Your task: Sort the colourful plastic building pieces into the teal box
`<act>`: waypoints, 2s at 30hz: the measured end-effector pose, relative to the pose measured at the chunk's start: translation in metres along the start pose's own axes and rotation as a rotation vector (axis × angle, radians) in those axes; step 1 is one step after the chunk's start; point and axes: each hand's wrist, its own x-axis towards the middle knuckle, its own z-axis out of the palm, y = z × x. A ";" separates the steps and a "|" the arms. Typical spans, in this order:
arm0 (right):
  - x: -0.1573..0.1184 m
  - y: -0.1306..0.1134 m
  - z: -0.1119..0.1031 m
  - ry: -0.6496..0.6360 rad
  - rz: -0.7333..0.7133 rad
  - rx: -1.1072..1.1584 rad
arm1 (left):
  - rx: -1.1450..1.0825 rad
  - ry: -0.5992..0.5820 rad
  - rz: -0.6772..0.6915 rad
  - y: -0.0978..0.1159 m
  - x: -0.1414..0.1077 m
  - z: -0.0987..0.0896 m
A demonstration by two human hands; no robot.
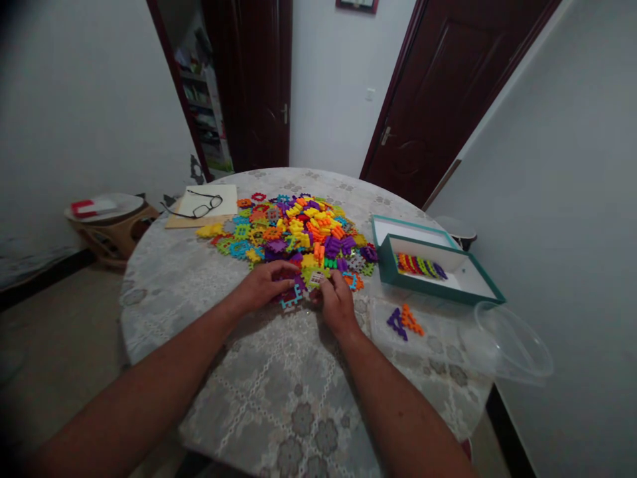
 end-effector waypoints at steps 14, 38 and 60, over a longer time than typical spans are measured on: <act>0.003 0.002 0.005 -0.006 0.046 -0.023 | -0.186 -0.173 -0.158 0.000 -0.006 0.004; 0.006 0.006 -0.002 -0.135 0.128 0.002 | -0.085 -0.273 -0.130 0.008 -0.006 -0.014; -0.009 -0.007 0.006 -0.248 0.152 0.058 | -0.432 0.063 -0.219 0.002 -0.004 0.000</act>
